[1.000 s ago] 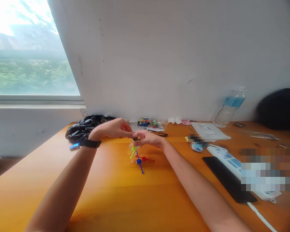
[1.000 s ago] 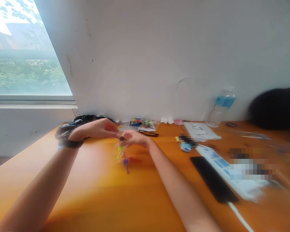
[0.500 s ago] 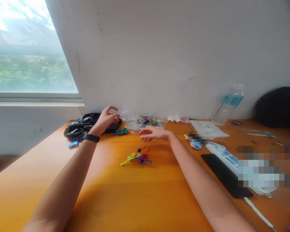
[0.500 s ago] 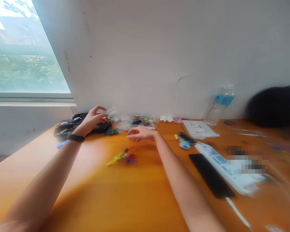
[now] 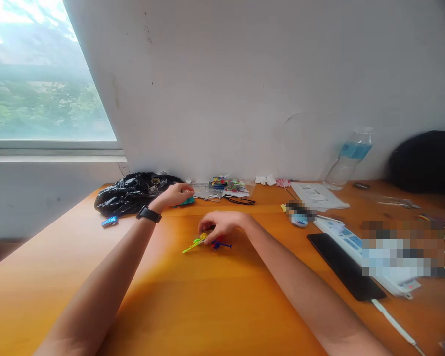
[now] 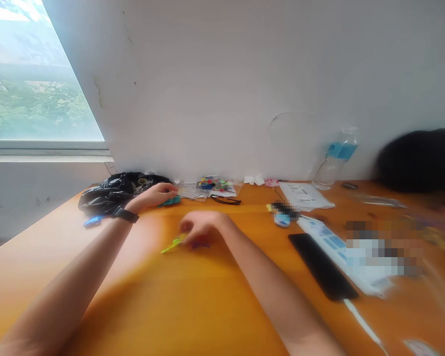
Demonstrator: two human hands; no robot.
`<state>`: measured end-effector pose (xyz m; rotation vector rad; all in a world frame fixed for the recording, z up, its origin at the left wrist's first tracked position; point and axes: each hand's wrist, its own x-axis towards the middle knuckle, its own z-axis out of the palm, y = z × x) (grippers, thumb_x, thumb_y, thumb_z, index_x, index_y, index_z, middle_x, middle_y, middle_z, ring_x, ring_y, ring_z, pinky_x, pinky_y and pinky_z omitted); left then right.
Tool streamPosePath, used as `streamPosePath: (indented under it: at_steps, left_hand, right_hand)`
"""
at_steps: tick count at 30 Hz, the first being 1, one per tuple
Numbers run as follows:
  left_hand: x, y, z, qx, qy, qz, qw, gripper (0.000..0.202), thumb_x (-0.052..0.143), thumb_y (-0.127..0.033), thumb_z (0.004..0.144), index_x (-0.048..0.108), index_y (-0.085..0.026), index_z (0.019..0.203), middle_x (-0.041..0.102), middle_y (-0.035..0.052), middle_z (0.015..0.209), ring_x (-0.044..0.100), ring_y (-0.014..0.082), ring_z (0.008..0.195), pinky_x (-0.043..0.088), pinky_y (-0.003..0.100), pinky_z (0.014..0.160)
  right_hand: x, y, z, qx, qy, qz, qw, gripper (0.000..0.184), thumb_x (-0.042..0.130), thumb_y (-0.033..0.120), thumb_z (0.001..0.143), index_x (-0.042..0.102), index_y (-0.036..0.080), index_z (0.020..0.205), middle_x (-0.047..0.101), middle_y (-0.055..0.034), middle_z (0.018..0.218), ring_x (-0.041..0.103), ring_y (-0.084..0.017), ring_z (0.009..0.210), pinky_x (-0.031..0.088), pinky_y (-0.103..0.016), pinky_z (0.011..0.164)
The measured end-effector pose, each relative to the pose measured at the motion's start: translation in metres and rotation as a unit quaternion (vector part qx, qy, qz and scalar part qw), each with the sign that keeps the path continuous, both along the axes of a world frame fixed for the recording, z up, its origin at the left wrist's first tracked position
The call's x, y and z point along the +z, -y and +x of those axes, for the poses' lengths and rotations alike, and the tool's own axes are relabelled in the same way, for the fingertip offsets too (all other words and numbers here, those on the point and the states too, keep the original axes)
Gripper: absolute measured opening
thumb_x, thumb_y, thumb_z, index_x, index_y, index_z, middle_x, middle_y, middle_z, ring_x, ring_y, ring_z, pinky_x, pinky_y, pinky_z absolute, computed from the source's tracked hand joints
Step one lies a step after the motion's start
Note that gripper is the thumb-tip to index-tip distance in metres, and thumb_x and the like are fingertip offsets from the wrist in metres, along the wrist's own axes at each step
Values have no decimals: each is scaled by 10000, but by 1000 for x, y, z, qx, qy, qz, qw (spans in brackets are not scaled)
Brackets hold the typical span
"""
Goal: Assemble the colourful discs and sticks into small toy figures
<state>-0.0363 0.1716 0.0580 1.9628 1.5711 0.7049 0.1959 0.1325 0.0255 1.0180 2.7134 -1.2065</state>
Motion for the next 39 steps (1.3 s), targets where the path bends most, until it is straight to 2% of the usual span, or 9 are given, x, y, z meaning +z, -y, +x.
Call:
streamPosePath:
  at_steps: [2, 6, 13, 17, 23, 28, 31, 35, 39]
  left_hand:
    - [5, 8, 4, -95, 2, -35, 995, 419, 694, -522, 816, 782, -200, 1069, 776, 77, 1039, 691, 275, 951, 545, 339, 802]
    - [7, 19, 10, -285, -27, -138, 948, 428, 719, -528, 831, 770, -218, 1123, 764, 75, 1169, 700, 234, 993, 535, 281, 790]
    - [6, 26, 21, -372, -95, -232, 894, 383, 671, -540, 910, 775, -223, 1100, 788, 73, 1123, 730, 228, 1006, 550, 272, 808]
    - [14, 32, 22, -380, -34, -210, 900, 439, 649, -604, 934, 790, -208, 1063, 799, 83, 1082, 743, 223, 981, 558, 273, 830]
    - [18, 27, 16, -355, 32, -139, 924, 379, 832, -418, 817, 799, -200, 1125, 819, 90, 1011, 757, 223, 911, 567, 282, 779]
    - [21, 25, 9, -312, 88, -86, 942, 249, 776, -315, 837, 787, -164, 1034, 815, 100, 997, 747, 211, 919, 562, 282, 791]
    - [17, 20, 3, -305, 33, -74, 949, 206, 754, -287, 821, 791, -161, 979, 805, 82, 927, 720, 184, 821, 539, 251, 716]
    - [9, 14, -2, -308, -68, -128, 940, 190, 786, -234, 722, 815, -189, 905, 799, 52, 867, 699, 171, 731, 511, 223, 629]
    - [6, 19, 2, -307, -129, -250, 909, 216, 806, -269, 689, 814, -202, 894, 807, 57, 878, 747, 219, 780, 558, 263, 669]
  right_hand:
    - [1, 0, 2, 13, 45, -15, 999, 385, 903, 499, 646, 773, 224, 882, 764, -5, 838, 656, -161, 689, 438, -242, 578]
    - [20, 4, 13, 27, 143, -30, 989, 427, 897, 523, 622, 774, 210, 885, 758, -2, 827, 654, -167, 714, 398, -243, 577]
    - [42, 7, 25, 75, 152, -12, 985, 352, 675, 490, 867, 771, 154, 902, 741, -17, 793, 636, -166, 749, 390, -252, 636]
    - [39, 4, 26, 53, 101, 15, 993, 283, 585, 360, 918, 743, 148, 817, 754, -38, 794, 656, -170, 747, 424, -251, 671]
    - [34, 4, 19, -59, 3, 59, 997, 225, 584, 298, 924, 710, 152, 806, 754, -58, 832, 656, -168, 748, 440, -238, 645]
    - [25, 4, 6, -189, -155, -19, 969, 209, 550, 331, 989, 666, 171, 923, 719, -54, 811, 670, -159, 719, 501, -238, 652]
    - [16, 5, -1, -189, -157, -15, 969, 243, 573, 386, 992, 680, 168, 989, 713, -56, 845, 663, -166, 724, 499, -243, 635]
    - [6, 10, -5, -143, -124, 61, 980, 261, 705, 429, 898, 754, 187, 982, 747, -42, 954, 651, -173, 811, 463, -229, 655]
    - [-1, 19, -11, -127, -121, 37, 984, 254, 736, 413, 854, 779, 203, 989, 724, -1, 856, 601, -143, 722, 407, -212, 583]
